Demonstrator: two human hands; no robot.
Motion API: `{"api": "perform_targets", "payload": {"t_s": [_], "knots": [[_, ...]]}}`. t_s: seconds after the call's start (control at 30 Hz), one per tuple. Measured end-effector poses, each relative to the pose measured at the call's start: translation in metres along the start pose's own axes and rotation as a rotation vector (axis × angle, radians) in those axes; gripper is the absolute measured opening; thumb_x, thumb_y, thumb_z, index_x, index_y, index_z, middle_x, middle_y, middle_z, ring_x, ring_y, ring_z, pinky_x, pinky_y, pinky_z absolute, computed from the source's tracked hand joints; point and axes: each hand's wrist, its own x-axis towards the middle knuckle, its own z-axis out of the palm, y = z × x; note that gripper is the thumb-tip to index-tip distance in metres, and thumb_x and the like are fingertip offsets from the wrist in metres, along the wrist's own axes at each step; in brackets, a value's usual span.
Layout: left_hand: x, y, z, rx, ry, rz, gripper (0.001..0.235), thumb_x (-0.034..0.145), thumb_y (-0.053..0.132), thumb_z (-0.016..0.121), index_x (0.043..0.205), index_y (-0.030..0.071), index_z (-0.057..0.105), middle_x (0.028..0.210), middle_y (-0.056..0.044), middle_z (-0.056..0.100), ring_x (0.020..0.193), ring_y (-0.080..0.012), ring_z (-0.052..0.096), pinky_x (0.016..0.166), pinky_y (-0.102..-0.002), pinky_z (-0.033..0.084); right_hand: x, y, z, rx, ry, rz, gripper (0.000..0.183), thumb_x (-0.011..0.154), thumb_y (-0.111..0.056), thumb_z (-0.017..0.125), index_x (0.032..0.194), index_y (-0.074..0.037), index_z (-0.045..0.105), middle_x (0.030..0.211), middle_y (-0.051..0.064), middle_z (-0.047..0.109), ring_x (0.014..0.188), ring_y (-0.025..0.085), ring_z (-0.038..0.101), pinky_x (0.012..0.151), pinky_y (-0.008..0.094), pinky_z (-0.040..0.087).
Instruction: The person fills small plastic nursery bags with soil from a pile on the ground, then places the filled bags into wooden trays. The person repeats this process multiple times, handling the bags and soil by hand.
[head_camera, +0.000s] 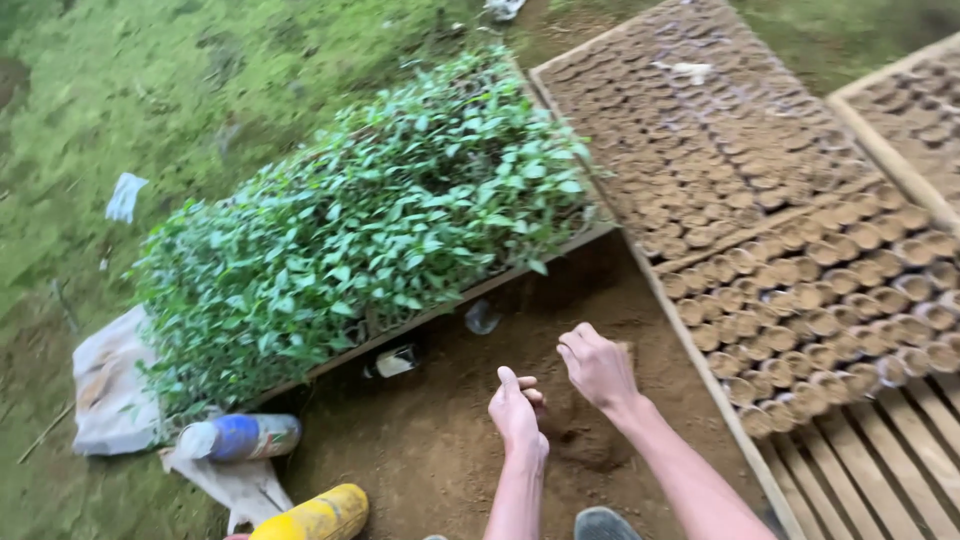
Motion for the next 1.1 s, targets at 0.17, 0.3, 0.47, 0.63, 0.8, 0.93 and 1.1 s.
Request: {"api": "perform_targets", "payload": {"t_s": [0.17, 0.3, 0.47, 0.63, 0.8, 0.93, 1.1], "knots": [[0.029, 0.019, -0.034, -0.166, 0.065, -0.016, 0.032, 0.106, 0.029, 0.057, 0.096, 0.001, 0.069, 0.069, -0.008, 0.063, 0.063, -0.0163, 0.058, 0.061, -0.028, 0.046, 0.049, -0.035, 0.061, -0.144, -0.148, -0.199, 0.026, 0.084, -0.014, 0.071, 0.109, -0.009, 0.070, 0.100, 0.009, 0.062, 0.073, 0.028, 0.066, 0.061, 0.039, 0.057], [0.051, 0.024, -0.056, -0.210, 0.090, 0.002, 0.024, 0.106, 0.021, 0.058, 0.098, 0.001, 0.069, 0.071, -0.009, 0.065, 0.063, -0.0165, 0.060, 0.061, -0.028, 0.047, 0.064, -0.035, 0.113, -0.288, -0.157, -0.274, 0.020, 0.094, -0.025, 0.064, 0.108, -0.012, 0.070, 0.101, 0.011, 0.059, 0.079, 0.027, 0.065, 0.055, 0.040, 0.057], [0.049, 0.034, -0.061, -0.232, 0.102, -0.036, 0.019, 0.104, 0.017, 0.058, 0.101, 0.001, 0.069, 0.076, -0.009, 0.066, 0.067, -0.0175, 0.061, 0.061, -0.029, 0.049, 0.061, -0.039, 0.123, -0.254, -0.104, -0.240, 0.010, 0.091, -0.002, 0.062, 0.087, 0.001, 0.071, 0.099, 0.012, 0.065, 0.081, 0.023, 0.068, 0.059, 0.032, 0.064], [0.041, 0.045, -0.046, -0.179, 0.061, -0.070, 0.024, 0.102, 0.017, 0.059, 0.118, 0.003, 0.070, 0.100, -0.010, 0.069, 0.079, -0.0150, 0.060, 0.066, -0.026, 0.051, 0.043, -0.082, 0.069, 0.134, -0.119, 0.030, 0.007, 0.093, -0.010, 0.063, 0.091, -0.003, 0.066, 0.087, 0.007, 0.062, 0.070, 0.021, 0.055, 0.063, 0.035, 0.047], [0.025, 0.047, -0.029, -0.250, -0.129, -0.091, 0.052, 0.099, 0.017, 0.057, 0.149, 0.002, 0.049, 0.124, -0.011, 0.063, 0.085, -0.0123, 0.060, 0.070, -0.027, 0.050, 0.016, -0.097, 0.030, 0.690, -0.270, 0.577, 0.015, 0.101, -0.009, 0.056, 0.094, 0.001, 0.065, 0.083, 0.013, 0.078, 0.071, 0.016, 0.070, 0.065, 0.028, 0.055], [0.020, 0.033, -0.014, -0.184, -0.130, -0.023, 0.045, 0.092, 0.014, 0.069, 0.135, 0.002, 0.062, 0.108, -0.010, 0.069, 0.079, -0.0147, 0.068, 0.069, -0.028, 0.062, 0.002, -0.086, 0.027, 0.619, -0.137, 0.580, 0.024, 0.100, -0.020, 0.067, 0.082, -0.005, 0.071, 0.062, 0.006, 0.060, 0.063, 0.012, 0.054, 0.057, 0.028, 0.049], [0.011, 0.026, -0.001, -0.236, -0.164, 0.067, 0.026, 0.084, -0.007, 0.076, 0.110, -0.004, 0.071, 0.080, -0.009, 0.067, 0.067, -0.0163, 0.071, 0.062, -0.028, 0.065, -0.008, -0.056, 0.026, 0.786, -0.019, 0.647, 0.016, 0.099, -0.017, 0.069, 0.089, -0.005, 0.072, 0.064, 0.004, 0.066, 0.057, 0.008, 0.055, 0.048, 0.018, 0.046]]}}
